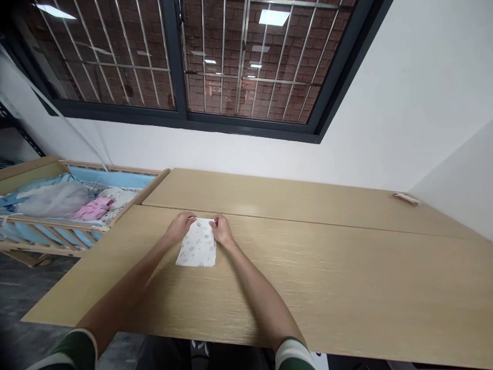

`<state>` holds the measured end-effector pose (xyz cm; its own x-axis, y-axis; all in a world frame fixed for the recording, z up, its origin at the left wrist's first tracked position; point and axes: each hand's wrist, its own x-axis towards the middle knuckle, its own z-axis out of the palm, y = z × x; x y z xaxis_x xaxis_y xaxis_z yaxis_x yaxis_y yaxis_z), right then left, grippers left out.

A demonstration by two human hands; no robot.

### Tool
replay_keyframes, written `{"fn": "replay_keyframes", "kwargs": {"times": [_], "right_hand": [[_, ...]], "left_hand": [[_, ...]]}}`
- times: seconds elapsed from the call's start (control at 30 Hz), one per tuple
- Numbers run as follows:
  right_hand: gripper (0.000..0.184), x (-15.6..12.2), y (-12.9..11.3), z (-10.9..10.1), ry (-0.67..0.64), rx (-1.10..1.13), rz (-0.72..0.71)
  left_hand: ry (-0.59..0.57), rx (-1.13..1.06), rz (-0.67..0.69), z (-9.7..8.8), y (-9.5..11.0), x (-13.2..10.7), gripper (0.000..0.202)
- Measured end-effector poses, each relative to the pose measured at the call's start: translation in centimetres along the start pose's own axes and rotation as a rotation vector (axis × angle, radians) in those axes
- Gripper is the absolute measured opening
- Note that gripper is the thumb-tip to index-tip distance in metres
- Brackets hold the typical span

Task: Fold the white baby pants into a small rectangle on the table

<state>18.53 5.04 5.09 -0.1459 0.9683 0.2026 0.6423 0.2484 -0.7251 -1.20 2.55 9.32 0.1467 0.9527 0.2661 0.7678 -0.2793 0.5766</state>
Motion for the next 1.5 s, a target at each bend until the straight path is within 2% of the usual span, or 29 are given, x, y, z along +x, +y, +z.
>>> {"fn": "replay_keyframes", "kwargs": {"times": [0.1, 0.17, 0.23, 0.3, 0.37, 0.43, 0.5, 0.57, 0.67, 0.8, 1.0, 1.13, 1.23, 1.33, 1.43, 1.5], "right_hand": [[0.023, 0.2, 0.6, 0.6, -0.007, -0.032, 0.013], [0.028, -0.2, 0.4, 0.4, 0.000, -0.050, 0.015], [0.035, -0.9, -0.4, -0.4, 0.016, -0.079, -0.033], [0.043, -2.0, -1.8, -1.5, -0.002, -0.124, -0.151], [0.051, -3.4, -3.6, -2.4, -0.104, -0.164, -0.327], [0.056, -5.0, -5.3, -2.7, -0.281, -0.187, -0.505], [0.057, -6.7, -6.5, -2.2, -0.463, -0.195, -0.657], [0.056, -7.9, -6.8, -1.2, -0.594, -0.193, -0.751], [0.054, -8.5, -5.9, 0.6, -0.682, -0.211, -0.757], [0.056, -6.6, -4.1, 1.8, -0.680, -0.301, -0.670], [0.065, -1.3, -2.3, 1.2, -0.580, -0.428, -0.533], [0.064, 0.3, -1.7, 1.1, -0.542, -0.449, -0.517], [0.063, 0.0, -1.6, 1.2, -0.476, -0.458, -0.537], [0.060, -1.3, -1.9, 0.9, -0.342, -0.472, -0.546], [0.048, -3.1, -2.2, -0.1, -0.233, -0.465, -0.528], [0.040, -4.7, -2.2, -1.1, -0.229, -0.421, -0.510]], "left_hand": [[0.017, 0.048, -0.022, 0.7, 0.1, -0.1, 0.027], [0.056, 0.083, -0.033, 0.9, 0.8, -1.6, 0.032], [0.103, 0.134, -0.003, 1.2, 2.0, -4.4, 0.038], [0.148, 0.225, 0.088, 1.8, 3.4, -8.3, 0.040], [0.164, 0.336, 0.138, 2.8, 4.7, -12.4, 0.042], [0.157, 0.444, 0.139, 4.1, 5.3, -15.9, 0.043], [0.140, 0.519, 0.136, 5.3, 5.3, -18.2, 0.042], [0.137, 0.556, 0.155, 6.2, 5.0, -19.4, 0.039], [0.151, 0.559, 0.150, 6.8, 4.7, -19.7, 0.036], [0.171, 0.564, 0.109, 6.6, 5.2, -19.4, 0.041], [0.191, 0.600, 0.135, 6.5, 4.9, -19.4, 0.052], [0.172, 0.599, 0.140, 6.6, 4.7, -19.4, 0.052], [0.164, 0.593, 0.144, 6.4, 4.7, -19.2, 0.050], [0.150, 0.566, 0.149, 6.0, 4.5, -18.8, 0.043], [0.120, 0.499, 0.156, 5.3, 3.5, -18.1, 0.035], [0.077, 0.423, 0.167, 4.6, 2.4, -17.4, 0.031]]}}
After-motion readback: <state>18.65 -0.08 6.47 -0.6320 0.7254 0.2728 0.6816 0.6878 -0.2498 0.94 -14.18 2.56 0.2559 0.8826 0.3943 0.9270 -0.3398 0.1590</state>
